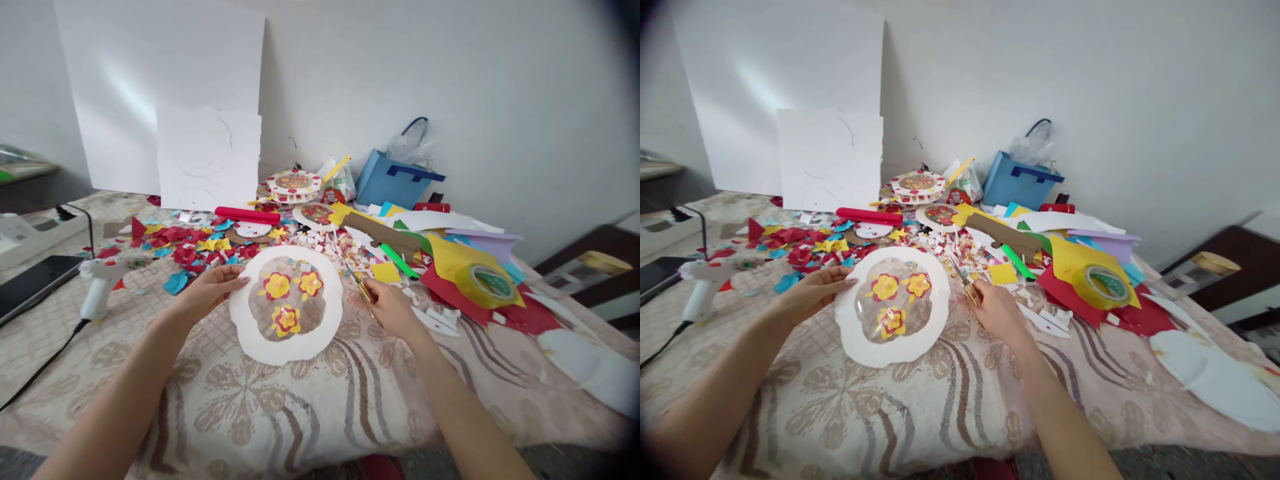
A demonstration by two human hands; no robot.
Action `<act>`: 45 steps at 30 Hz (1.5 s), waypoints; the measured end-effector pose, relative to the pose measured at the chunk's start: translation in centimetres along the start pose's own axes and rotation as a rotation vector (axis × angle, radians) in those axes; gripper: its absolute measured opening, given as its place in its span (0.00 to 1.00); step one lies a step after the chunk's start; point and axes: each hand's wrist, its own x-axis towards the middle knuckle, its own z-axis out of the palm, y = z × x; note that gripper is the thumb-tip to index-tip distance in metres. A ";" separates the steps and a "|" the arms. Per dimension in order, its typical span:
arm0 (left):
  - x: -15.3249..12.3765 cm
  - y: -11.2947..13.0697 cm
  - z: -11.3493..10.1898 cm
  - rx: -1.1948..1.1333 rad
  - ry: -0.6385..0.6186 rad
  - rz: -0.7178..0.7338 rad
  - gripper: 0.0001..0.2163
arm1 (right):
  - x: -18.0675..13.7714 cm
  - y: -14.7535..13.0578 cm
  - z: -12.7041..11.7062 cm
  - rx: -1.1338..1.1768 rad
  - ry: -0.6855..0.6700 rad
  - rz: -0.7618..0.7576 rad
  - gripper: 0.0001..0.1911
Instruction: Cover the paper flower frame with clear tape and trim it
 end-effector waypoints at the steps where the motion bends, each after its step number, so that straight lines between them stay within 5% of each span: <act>1: 0.0 0.0 -0.1 -0.004 -0.002 0.001 0.16 | 0.1 0.1 0.0 0.086 -0.018 0.005 0.25; 6: 0.1 -0.1 -0.4 -0.015 -0.026 0.001 0.15 | 0.9 0.5 0.5 0.776 -0.295 0.086 0.31; 10: 0.2 -0.2 -0.5 -0.014 -0.049 0.004 0.13 | 2.3 1.1 0.9 0.985 -0.375 0.104 0.32; 17: 0.1 -0.1 -0.4 0.017 -0.024 -0.026 0.14 | 2.9 1.8 1.7 0.804 -0.335 0.101 0.30; 23: 0.0 -0.1 -0.2 0.020 -0.004 -0.032 0.15 | 1.6 1.5 1.6 0.189 -0.107 -0.064 0.25; 28: -0.2 0.2 0.1 -0.006 0.011 -0.038 0.16 | 1.0 0.7 0.9 -0.060 -0.100 -0.069 0.23; 32: -0.1 0.2 0.2 0.038 0.024 -0.020 0.17 | 0.9 0.5 0.7 0.000 -0.094 -0.051 0.24; 36: 0.7 -0.8 -0.6 0.284 0.062 0.047 0.18 | 0.7 0.4 0.5 0.492 -0.265 0.040 0.29; 39: 0.9 -1.4 -0.7 0.608 0.209 0.263 0.19 | 0.5 0.3 0.5 0.755 -0.378 0.084 0.31; 42: 0.5 -1.2 1.1 0.851 0.422 0.519 0.19 | 0.5 0.4 1.0 0.744 -0.353 0.083 0.29; 45: 0.0 -0.2 5.2 0.811 0.209 0.530 0.12 | 0.6 0.7 1.6 0.590 -0.270 0.028 0.26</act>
